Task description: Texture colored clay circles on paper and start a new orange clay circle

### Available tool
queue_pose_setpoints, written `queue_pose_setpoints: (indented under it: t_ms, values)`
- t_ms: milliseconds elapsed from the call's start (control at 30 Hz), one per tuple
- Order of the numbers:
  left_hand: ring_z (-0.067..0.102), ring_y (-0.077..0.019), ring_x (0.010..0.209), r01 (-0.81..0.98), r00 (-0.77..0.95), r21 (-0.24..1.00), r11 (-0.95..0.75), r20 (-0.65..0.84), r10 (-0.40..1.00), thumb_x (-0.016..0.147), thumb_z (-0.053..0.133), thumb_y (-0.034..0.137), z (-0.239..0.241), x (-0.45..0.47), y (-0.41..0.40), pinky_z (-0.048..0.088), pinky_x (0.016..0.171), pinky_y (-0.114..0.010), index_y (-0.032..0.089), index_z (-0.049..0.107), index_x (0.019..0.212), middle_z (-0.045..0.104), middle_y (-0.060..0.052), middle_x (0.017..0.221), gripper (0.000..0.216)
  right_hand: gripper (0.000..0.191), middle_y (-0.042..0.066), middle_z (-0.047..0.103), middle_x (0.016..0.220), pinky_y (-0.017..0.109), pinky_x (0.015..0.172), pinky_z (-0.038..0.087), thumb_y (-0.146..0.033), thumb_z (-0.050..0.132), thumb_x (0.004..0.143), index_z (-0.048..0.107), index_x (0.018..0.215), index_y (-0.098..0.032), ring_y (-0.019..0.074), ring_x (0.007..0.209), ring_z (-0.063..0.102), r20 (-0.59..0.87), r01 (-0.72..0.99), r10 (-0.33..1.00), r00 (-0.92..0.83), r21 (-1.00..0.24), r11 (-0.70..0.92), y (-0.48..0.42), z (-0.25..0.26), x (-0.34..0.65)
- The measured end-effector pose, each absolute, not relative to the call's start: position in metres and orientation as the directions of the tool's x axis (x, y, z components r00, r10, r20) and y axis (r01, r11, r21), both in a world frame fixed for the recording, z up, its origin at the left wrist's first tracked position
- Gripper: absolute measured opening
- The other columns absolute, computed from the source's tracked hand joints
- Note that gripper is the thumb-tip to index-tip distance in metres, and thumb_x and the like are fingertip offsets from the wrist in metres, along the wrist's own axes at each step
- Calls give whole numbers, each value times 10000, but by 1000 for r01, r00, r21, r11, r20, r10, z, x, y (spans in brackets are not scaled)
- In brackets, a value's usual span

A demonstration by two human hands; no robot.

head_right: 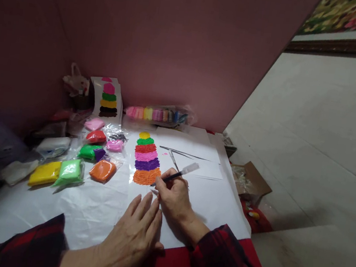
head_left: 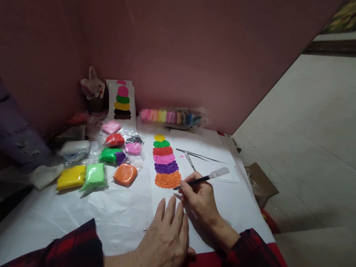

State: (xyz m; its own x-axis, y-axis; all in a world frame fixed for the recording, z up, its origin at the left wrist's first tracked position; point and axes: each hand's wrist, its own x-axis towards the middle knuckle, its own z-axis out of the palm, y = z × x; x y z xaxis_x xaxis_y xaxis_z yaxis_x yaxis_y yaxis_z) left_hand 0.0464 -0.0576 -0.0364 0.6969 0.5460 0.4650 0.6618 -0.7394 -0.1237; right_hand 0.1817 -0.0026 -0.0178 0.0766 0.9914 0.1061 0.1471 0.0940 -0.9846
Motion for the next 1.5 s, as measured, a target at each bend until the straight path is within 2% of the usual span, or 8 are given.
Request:
queue_pose_setpoints:
  t_ms: [233,867,1133,1500]
  values:
    - [549,-400,1189,661,715,-128,-740,407,569,900,490,545,-33,47,-60,407,968,-560,36,634,1191,612,-247,1246,604,222,-21,589,623,250,554,493,-360,641,839,521,736,-205,130,568,573,144,218,987,73,-968,125,-1,-24,182]
    - [571,-417,1162,661,707,-106,-743,422,568,897,526,484,-30,48,-60,454,941,-558,28,656,1163,623,-250,1227,544,221,-44,557,601,241,549,476,-351,641,847,511,740,-207,109,533,531,133,135,991,13,-982,130,-1,-19,180]
    - [562,-429,1168,661,709,-97,-744,403,578,902,518,480,-30,48,-60,465,934,-560,18,645,1178,611,-254,1242,553,232,-47,533,610,257,581,498,-359,650,836,511,727,-209,118,561,546,132,135,991,20,-983,128,-1,-19,179]
    - [557,-428,1174,662,713,-96,-744,389,584,907,516,474,-30,48,-61,453,939,-564,17,641,1184,613,-254,1240,549,214,-46,520,622,250,562,462,-338,622,852,508,727,-207,116,564,527,149,203,989,15,-969,142,0,-20,180]
